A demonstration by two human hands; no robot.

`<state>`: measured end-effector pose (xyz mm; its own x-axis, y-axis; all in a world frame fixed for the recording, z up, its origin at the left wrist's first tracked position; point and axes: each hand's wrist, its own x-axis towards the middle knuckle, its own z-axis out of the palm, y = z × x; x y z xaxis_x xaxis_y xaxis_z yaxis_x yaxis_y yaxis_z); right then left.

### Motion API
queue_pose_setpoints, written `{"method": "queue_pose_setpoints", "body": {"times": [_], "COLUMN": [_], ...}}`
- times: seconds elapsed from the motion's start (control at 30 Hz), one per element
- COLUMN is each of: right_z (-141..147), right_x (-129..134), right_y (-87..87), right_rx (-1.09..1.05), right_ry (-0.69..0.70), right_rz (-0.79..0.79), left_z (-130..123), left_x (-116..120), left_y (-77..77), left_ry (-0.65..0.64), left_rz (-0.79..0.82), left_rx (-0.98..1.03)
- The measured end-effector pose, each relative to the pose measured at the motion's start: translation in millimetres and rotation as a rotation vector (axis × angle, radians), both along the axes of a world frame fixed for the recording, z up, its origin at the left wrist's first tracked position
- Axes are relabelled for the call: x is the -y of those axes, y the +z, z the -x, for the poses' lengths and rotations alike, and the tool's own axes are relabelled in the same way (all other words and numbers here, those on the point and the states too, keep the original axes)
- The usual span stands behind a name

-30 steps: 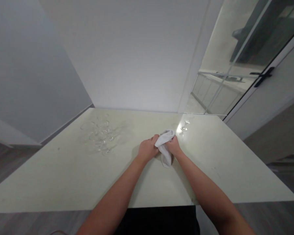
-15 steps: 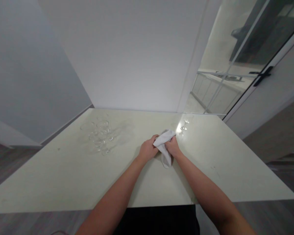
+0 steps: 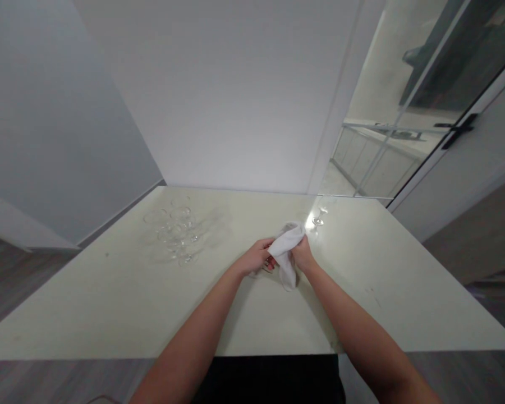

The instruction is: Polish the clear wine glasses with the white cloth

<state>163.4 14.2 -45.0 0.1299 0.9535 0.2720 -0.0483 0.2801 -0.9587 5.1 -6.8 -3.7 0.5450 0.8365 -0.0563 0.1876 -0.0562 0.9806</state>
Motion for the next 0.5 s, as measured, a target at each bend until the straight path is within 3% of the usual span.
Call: {"method": "queue_pose_setpoints", "body": {"times": [0.07, 0.2, 0.27, 0.33, 0.5], "right_z": [1.3, 6.0, 6.9, 6.2, 1.1], "right_x": [0.6, 1.2, 0.4, -1.3, -5.3], "right_y": [0.9, 4.1, 3.8, 2.3, -1.7], "right_rx": [0.011, -0.061, -0.099, -0.129, -0.163], "right_ry": [-0.01, -0.084, -0.105, -0.117, -0.032], "right_rz": [-0.019, 0.01, 0.043, 0.056, 0.076], "left_z": [1.3, 0.5, -1.3, -2.6, 1.1], "left_x": [-0.6, 0.8, 1.4, 1.0, -2.7], "left_y": [-0.1, -2.3, -2.9, -2.2, 2.8], "left_ry": [0.015, 0.334, 0.412, 0.371, 0.144], "left_rz": [-0.03, -0.388, -0.462, -0.377, 0.098], "left_rx": [-0.016, -0.233, -0.313, -0.251, 0.117]}}
